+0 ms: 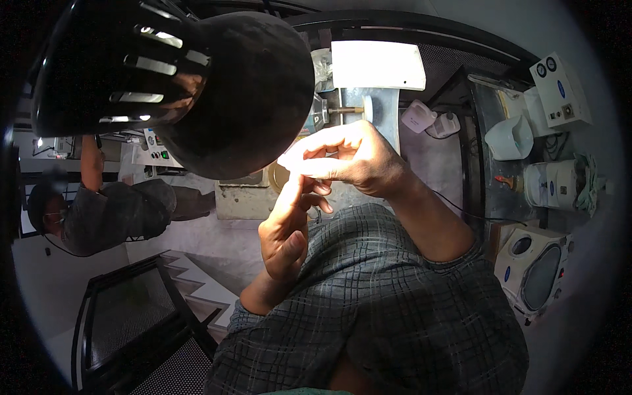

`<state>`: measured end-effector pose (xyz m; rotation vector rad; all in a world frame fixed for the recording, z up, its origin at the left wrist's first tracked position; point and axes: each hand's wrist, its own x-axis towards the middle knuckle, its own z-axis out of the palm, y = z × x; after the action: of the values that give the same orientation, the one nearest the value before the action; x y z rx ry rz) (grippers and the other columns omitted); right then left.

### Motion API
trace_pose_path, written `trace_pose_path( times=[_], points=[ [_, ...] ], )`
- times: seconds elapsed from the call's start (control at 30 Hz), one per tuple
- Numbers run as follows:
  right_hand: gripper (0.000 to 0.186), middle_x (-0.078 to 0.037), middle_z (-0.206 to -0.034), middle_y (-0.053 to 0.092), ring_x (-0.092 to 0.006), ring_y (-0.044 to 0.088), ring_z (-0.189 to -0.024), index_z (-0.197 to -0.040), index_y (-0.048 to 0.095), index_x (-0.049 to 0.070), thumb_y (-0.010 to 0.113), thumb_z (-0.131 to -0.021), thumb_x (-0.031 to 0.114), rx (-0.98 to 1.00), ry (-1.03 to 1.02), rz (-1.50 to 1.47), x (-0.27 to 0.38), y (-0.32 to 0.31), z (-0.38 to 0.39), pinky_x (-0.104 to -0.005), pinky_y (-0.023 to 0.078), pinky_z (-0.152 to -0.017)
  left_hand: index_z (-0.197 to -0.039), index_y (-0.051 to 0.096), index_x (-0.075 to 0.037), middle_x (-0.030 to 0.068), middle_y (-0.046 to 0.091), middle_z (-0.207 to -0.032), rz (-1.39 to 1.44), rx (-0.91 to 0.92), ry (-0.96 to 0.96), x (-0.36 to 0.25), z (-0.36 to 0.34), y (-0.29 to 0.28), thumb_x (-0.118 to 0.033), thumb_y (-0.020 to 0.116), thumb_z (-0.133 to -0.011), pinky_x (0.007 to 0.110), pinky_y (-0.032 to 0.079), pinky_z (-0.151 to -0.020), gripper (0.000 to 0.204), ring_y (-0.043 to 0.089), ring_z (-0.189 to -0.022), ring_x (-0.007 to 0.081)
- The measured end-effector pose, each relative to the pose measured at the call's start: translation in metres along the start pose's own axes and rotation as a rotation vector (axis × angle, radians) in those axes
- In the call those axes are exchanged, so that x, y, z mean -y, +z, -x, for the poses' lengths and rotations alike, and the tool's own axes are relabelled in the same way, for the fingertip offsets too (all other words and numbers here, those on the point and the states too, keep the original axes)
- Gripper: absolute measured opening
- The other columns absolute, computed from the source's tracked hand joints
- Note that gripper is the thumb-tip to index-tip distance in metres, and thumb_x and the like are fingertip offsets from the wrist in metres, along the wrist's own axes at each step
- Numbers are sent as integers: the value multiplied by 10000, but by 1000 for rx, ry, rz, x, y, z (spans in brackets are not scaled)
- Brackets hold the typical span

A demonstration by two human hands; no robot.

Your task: Polishing and finishing a dental prosthetic using a laboratory lathe.

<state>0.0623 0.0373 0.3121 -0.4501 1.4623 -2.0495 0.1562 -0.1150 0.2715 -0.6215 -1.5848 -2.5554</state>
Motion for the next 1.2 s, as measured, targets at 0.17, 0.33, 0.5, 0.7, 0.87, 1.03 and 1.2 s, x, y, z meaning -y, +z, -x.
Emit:
trace_pose_path(
  times=[0.17, 0.33, 0.5, 0.7, 0.87, 1.03, 1.2],
  points=[
    [214, -92, -778, 637, -106, 584, -654, -948, 634, -60, 648, -790, 84, 20, 29, -38, 2, -4, 3, -217, 476, -572, -1351, 288, 65, 198, 407, -1282, 16, 25, -18, 0, -1, 3, -256, 563, -846, 378, 414, -828, 658, 457, -1076, 277],
    [208, -93, -784, 639, -108, 589, -663, -945, 637, -54, 645, -791, 85, 14, 45, -56, 0, -8, 5, -214, 475, -577, -1353, 291, 57, 198, 421, -1267, 0, 32, -27, 1, -2, 4, -265, 566, -841, 378, 413, -824, 664, 462, -1062, 277],
    [197, -99, -801, 646, -118, 597, -672, -945, 636, -55, 638, -793, 70, 5, 42, -70, -1, -11, 6, -225, 478, -589, -1354, 288, 57, 197, 441, -1245, -14, 37, -45, 2, -2, 5, -282, 567, -838, 378, 412, -820, 678, 468, -1052, 275],
    [196, -107, -795, 648, -126, 608, -678, -938, 631, -65, 639, -789, 62, 5, 33, -87, -4, -16, 5, -226, 479, -587, -1350, 282, 73, 203, 445, -1238, -25, 29, -45, 5, -3, 5, -280, 566, -831, 375, 408, -819, 689, 468, -1051, 276],
    [196, -108, -793, 648, -121, 607, -676, -932, 631, -66, 643, -786, 64, -3, 45, -91, -4, -20, 6, -222, 476, -581, -1342, 281, 91, 222, 452, -1241, -19, 24, -70, 9, -4, 6, -264, 567, -824, 371, 404, -820, 690, 478, -1022, 271],
    [219, -101, -831, 650, -109, 604, -699, -961, 625, -64, 618, -772, 47, -98, 8, 59, 1, -49, 16, -205, 475, -617, -1328, 310, 93, 226, 507, -1220, -102, -15, -204, 10, -9, -4, -248, 583, -800, 326, 408, -832, 685, 502, -979, 213],
    [221, -93, -882, 646, -105, 606, -738, -980, 619, -54, 633, -782, 42, -298, -165, 116, -47, -104, 36, -211, 509, -600, -1288, 379, 98, 207, 543, -1170, -119, -138, -296, 23, -3, -31, -162, 540, -793, 269, 418, -828, 582, 535, -945, 173]
  ],
)
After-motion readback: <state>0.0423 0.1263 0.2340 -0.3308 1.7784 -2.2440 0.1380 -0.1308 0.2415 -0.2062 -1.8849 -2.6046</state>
